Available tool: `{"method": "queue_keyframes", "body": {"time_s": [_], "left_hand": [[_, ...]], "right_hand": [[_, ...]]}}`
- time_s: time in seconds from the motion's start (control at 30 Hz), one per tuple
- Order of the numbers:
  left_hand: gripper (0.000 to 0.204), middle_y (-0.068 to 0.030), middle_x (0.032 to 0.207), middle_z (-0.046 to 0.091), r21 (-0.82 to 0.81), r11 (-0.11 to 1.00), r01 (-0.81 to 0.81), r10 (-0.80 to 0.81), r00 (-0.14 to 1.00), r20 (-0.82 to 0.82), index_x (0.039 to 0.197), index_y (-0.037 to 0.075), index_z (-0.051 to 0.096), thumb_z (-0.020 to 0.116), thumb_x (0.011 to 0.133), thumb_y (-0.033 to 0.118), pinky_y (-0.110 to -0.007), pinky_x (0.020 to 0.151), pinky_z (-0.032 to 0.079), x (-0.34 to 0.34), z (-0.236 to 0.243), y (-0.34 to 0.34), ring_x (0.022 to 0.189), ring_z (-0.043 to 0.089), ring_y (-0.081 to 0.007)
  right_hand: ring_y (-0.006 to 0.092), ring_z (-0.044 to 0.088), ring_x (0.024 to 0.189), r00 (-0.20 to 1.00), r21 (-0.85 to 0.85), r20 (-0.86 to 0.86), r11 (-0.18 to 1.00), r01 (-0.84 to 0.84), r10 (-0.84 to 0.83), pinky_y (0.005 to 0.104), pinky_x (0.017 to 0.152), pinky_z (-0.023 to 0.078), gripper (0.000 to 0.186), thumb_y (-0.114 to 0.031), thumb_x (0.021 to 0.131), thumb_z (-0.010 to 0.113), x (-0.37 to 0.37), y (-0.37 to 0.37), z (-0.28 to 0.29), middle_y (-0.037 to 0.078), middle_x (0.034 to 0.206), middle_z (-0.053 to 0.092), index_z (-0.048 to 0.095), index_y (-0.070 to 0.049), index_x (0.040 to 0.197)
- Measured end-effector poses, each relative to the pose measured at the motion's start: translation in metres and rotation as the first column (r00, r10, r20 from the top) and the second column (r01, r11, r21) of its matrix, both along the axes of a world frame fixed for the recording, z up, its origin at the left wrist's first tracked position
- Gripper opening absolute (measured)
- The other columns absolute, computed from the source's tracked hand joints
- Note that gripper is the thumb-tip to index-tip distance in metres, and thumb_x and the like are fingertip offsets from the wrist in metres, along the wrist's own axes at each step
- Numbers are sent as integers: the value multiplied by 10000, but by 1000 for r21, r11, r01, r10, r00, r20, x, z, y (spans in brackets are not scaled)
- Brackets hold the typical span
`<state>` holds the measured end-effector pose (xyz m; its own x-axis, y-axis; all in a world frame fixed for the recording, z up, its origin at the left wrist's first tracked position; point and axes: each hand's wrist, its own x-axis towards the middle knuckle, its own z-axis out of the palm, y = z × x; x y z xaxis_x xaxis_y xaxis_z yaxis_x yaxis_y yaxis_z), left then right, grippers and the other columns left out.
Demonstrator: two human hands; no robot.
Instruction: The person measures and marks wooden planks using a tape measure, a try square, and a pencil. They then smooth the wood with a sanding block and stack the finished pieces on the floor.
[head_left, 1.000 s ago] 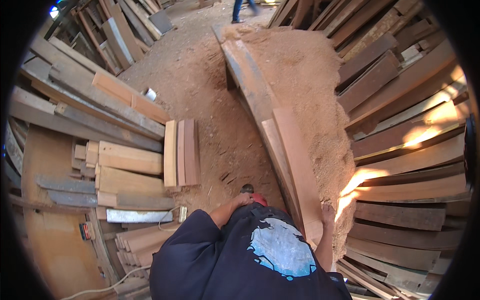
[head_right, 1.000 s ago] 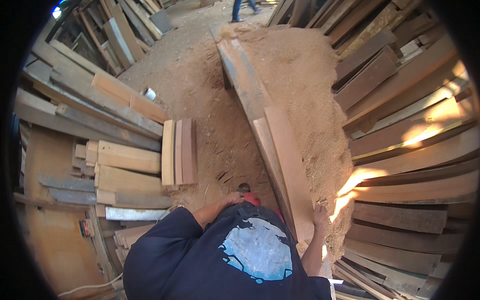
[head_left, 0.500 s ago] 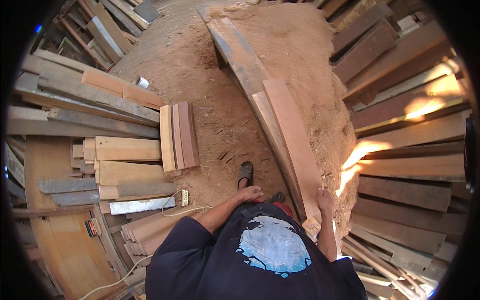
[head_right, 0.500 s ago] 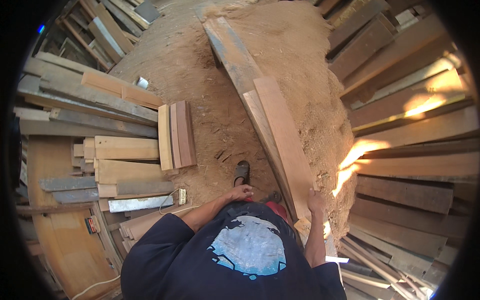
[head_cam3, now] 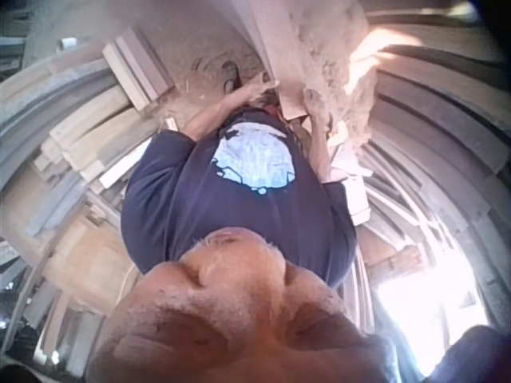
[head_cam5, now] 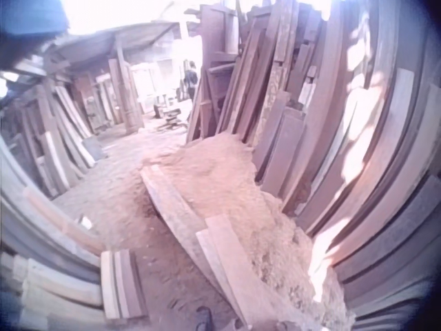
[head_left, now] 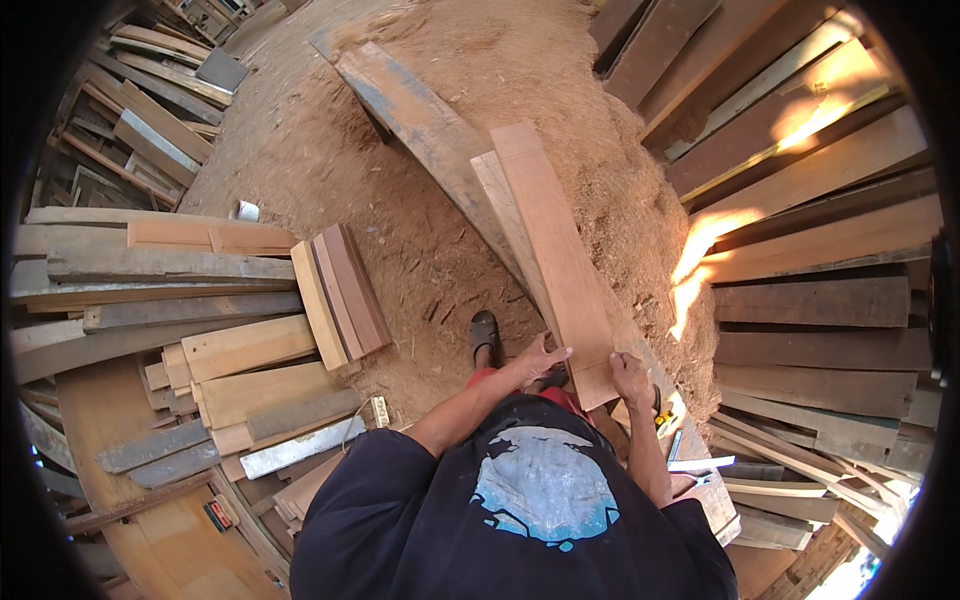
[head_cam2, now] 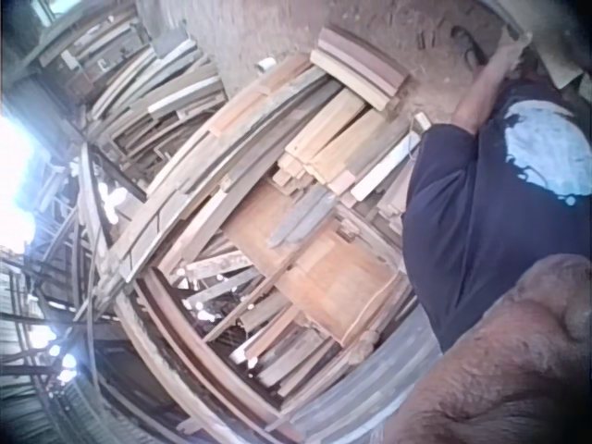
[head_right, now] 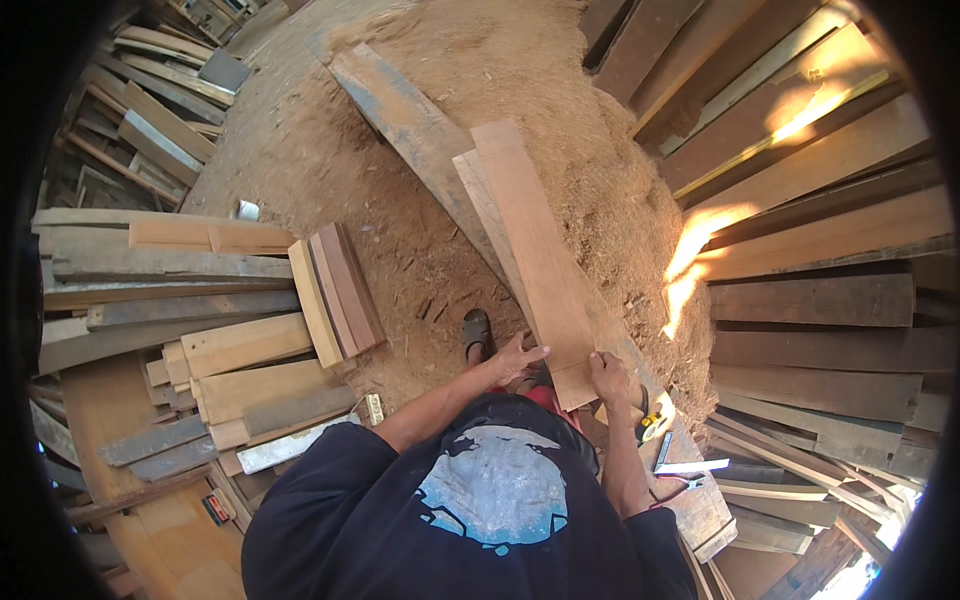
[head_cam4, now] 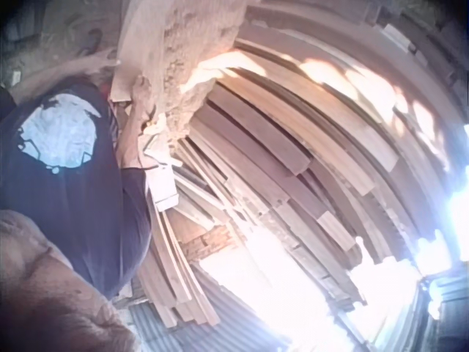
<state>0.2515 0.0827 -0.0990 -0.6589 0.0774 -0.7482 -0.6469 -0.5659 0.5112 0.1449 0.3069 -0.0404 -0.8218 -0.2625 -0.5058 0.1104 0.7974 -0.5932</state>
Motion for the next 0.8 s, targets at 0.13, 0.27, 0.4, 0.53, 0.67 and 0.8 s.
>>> {"method": "queue_keyframes", "body": {"time_s": [0.13,0.27,0.4,0.53,0.67,0.8], "left_hand": [[1018,-137,1354,556,148,985,-86,76,995,72,1558,109,226,888,806,292,-570,955,459,-5,12,17,1197,572,-301],[895,-108,1411,541,230,968,-101,99,995,22,1527,112,321,863,837,283,-571,1018,433,-6,9,32,1271,542,-314],[900,-187,1511,452,246,968,-51,75,993,-91,1517,49,330,844,847,359,-611,1159,297,-31,33,53,1418,419,-375],[1024,-230,1631,249,260,965,35,0,991,-135,1571,45,245,834,836,447,-621,1207,147,-59,32,68,1506,204,-452],[965,-194,1575,364,311,949,-50,80,993,-85,1550,58,303,845,833,411,-630,1178,229,-61,4,79,1470,314,-389],[760,-114,1381,568,196,967,-161,172,984,-39,1433,45,463,847,843,334,-531,1042,422,-41,12,77,1278,531,-275]], "right_hand": [[435,673,1050,998,-43,-67,999,-7,5,469,900,507,477,-399,973,565,5,10,-29,300,1037,694,682,16,1178],[457,655,1085,999,29,-29,999,-30,31,488,918,503,498,-416,977,558,-2,1,-12,319,1081,682,672,39,1146],[476,647,1066,993,166,-106,985,-38,56,524,908,498,515,-453,979,552,-23,6,-22,315,1072,684,664,39,1085],[482,655,1045,992,235,-87,970,-66,89,546,917,497,552,-506,963,563,-58,12,-11,313,1065,684,655,25,1082],[485,653,1069,993,379,-19,920,-103,119,534,944,501,624,-562,933,582,-59,-8,32,316,1110,684,667,37,1088],[479,645,1117,989,453,55,880,-144,134,509,989,497,688,-592,899,607,-36,-19,31,328,1149,677,677,56,1123]]}}
